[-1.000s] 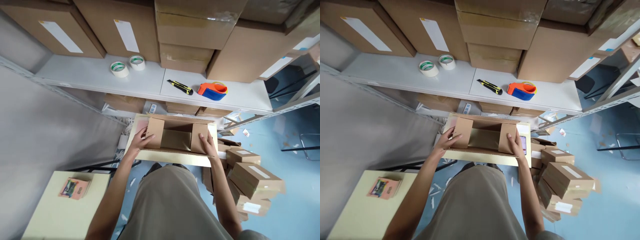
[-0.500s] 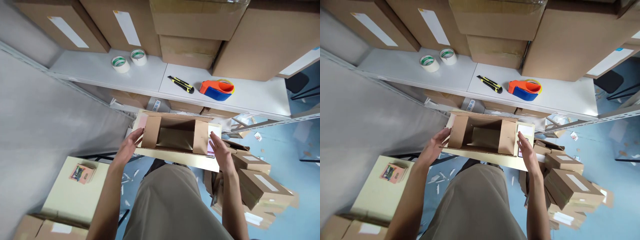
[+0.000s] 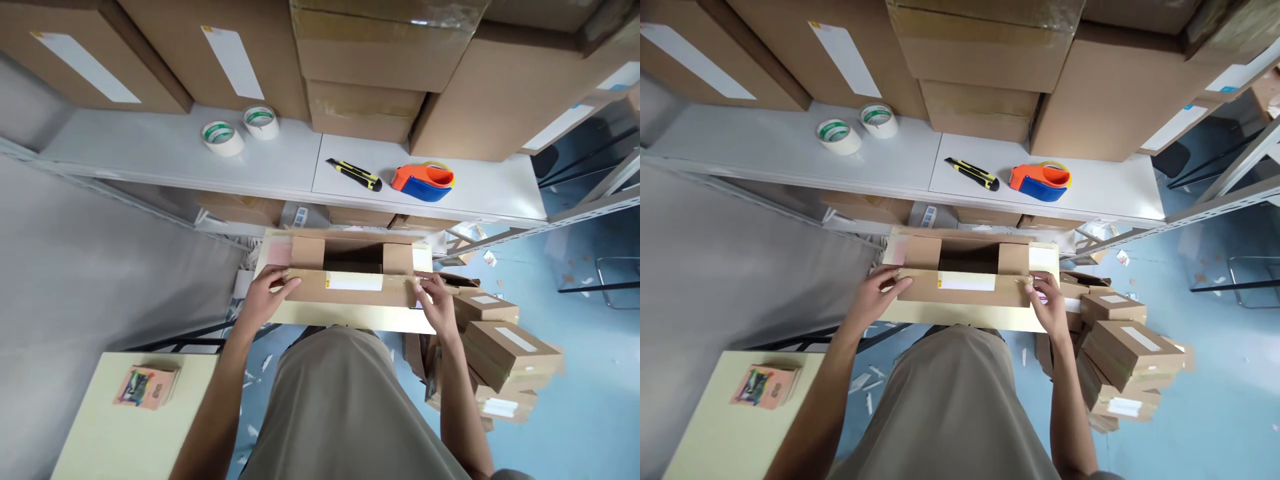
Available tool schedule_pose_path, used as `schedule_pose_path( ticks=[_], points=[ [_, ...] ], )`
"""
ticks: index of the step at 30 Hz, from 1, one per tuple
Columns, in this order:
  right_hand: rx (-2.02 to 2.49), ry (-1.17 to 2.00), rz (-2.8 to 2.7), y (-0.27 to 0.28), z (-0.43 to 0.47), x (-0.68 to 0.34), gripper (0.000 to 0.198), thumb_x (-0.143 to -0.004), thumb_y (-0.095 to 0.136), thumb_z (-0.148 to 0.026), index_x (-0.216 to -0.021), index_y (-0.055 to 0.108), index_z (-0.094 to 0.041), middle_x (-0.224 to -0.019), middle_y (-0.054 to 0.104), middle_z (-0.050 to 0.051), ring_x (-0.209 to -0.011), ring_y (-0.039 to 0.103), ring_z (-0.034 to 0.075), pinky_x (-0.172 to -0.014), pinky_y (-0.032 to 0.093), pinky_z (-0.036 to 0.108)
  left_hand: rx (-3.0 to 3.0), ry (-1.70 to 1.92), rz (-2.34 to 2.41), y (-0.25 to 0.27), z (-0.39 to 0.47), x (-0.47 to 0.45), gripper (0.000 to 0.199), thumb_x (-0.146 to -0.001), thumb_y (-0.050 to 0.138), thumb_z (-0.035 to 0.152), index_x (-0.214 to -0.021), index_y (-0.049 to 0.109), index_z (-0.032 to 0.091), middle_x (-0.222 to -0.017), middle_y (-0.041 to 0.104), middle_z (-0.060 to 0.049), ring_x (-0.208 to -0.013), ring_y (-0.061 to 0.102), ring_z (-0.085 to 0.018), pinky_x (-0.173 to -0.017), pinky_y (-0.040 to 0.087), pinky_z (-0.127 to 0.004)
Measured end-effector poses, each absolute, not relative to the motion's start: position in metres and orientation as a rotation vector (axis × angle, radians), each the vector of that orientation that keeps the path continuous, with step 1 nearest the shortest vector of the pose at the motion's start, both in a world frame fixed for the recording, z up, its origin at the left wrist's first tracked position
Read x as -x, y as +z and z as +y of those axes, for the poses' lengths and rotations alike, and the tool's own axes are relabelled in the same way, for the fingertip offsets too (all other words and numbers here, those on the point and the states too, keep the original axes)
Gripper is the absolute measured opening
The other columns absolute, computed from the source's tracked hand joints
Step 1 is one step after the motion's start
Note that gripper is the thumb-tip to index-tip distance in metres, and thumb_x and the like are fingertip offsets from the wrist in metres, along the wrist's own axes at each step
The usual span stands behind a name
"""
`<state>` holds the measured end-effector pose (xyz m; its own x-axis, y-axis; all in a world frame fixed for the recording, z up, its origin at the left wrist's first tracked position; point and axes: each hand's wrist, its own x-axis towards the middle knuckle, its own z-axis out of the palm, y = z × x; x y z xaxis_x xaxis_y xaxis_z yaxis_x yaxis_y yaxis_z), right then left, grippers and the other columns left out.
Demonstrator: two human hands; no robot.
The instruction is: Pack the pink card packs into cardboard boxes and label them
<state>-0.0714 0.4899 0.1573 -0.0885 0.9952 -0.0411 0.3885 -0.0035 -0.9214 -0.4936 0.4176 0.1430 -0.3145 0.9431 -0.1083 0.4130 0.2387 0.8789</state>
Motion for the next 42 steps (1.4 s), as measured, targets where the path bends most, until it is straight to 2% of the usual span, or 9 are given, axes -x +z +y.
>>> schedule_pose_path(
  ticks=[2,5,8,11,16,21,24,32,42],
  points=[
    [1.548,1.048,-1.484,0.155,0.489,0.077,0.05,-0.094,0.077,-0.068,-0.122,0.08,-0.026,-0.119,0.074,0.012,-0.103,0.075,0.029,-0.082,0.066,0.042,-1.241,0.988,1.922,0.14,0.422,0.495,0.054,-0.082,0.082,0.069,-0.108,0.075,0.022,-0.11,0.077,-0.009,-0.093,0.077,-0.026,-0.091,0.065,-0.04],
    [1.608,1.035,-1.432,0.152,0.488,0.08,0.069,-0.09,0.08,-0.069,-0.141,0.068,-0.025,-0.11,0.075,0.009,-0.096,0.076,0.026,-0.079,0.066,0.04,-1.291,0.976,1.942,0.143,0.429,0.498,0.088,-0.081,0.088,0.06,-0.153,0.053,0.024,-0.128,0.074,-0.011,-0.108,0.077,-0.029,-0.098,0.065,-0.045],
    [1.601,1.041,-1.47,0.153,0.488,0.08,0.069,-0.091,0.08,-0.068,-0.142,0.067,-0.024,-0.111,0.075,0.01,-0.095,0.076,0.026,-0.078,0.067,0.039,-1.526,1.038,1.812,0.155,0.441,0.502,0.123,-0.084,0.09,0.052,-0.176,0.012,0.029,-0.168,0.047,-0.02,-0.144,0.062,-0.036,-0.117,0.055,-0.052],
    [1.571,1.049,-1.499,0.156,0.488,0.078,0.075,-0.094,0.078,-0.065,-0.154,0.06,-0.024,-0.113,0.075,0.01,-0.092,0.076,0.025,-0.074,0.067,0.038,-1.732,0.998,1.694,0.168,0.453,0.502,0.128,-0.087,0.089,0.042,-0.178,-0.001,0.035,-0.178,0.031,-0.019,-0.159,0.045,-0.039,-0.127,0.045,-0.054],
    [1.533,0.898,-1.605,0.158,0.487,0.078,0.089,-0.096,0.077,-0.06,-0.172,0.039,-0.031,-0.136,0.07,0.013,-0.094,0.075,0.023,-0.084,0.07,0.042,-1.931,0.916,1.658,0.171,0.449,0.499,0.097,-0.095,0.081,0.033,-0.175,0.025,0.035,-0.156,0.057,-0.013,-0.149,0.055,-0.034,-0.125,0.049,-0.051],
    [1.472,0.752,-1.814,0.163,0.489,0.08,0.046,-0.102,0.072,-0.054,-0.142,0.076,-0.03,-0.148,0.065,0.014,-0.129,0.069,0.031,-0.099,0.069,0.046,-2.072,0.9,1.719,0.156,0.433,0.494,0.038,-0.105,0.068,0.039,-0.141,0.069,0.027,-0.152,0.058,-0.014,-0.148,0.056,-0.035,-0.124,0.051,-0.054],
    [1.468,0.722,-1.855,0.165,0.492,0.082,0.039,-0.104,0.07,-0.052,-0.135,0.08,-0.029,-0.145,0.068,0.014,-0.136,0.065,0.033,-0.1,0.068,0.046,-2.046,0.983,1.775,0.151,0.431,0.491,0.036,-0.106,0.069,0.041,-0.139,0.07,0.027,-0.147,0.062,-0.013,-0.137,0.065,-0.032,-0.117,0.058,-0.05],
    [1.435,0.58,-1.94,0.16,0.499,0.084,0.032,-0.106,0.069,-0.05,-0.124,0.085,-0.03,-0.151,0.067,0.012,-0.111,0.076,0.03,-0.097,0.069,0.051,-2.039,1.115,1.82,0.146,0.433,0.486,0.031,-0.106,0.069,0.041,-0.132,0.075,0.026,-0.132,0.073,-0.01,-0.117,0.077,-0.027,-0.104,0.066,-0.042],
    [1.456,0.389,-2.202,0.163,0.501,0.082,0.037,-0.114,0.053,-0.041,-0.141,0.077,-0.032,-0.159,0.062,0.011,-0.11,0.077,0.027,-0.086,0.071,0.042,-2.051,1.084,1.889,0.138,0.436,0.48,0.037,-0.109,0.064,0.04,-0.142,0.069,0.026,-0.138,0.071,-0.011,-0.123,0.075,-0.028,-0.108,0.064,-0.044]
  ],
)
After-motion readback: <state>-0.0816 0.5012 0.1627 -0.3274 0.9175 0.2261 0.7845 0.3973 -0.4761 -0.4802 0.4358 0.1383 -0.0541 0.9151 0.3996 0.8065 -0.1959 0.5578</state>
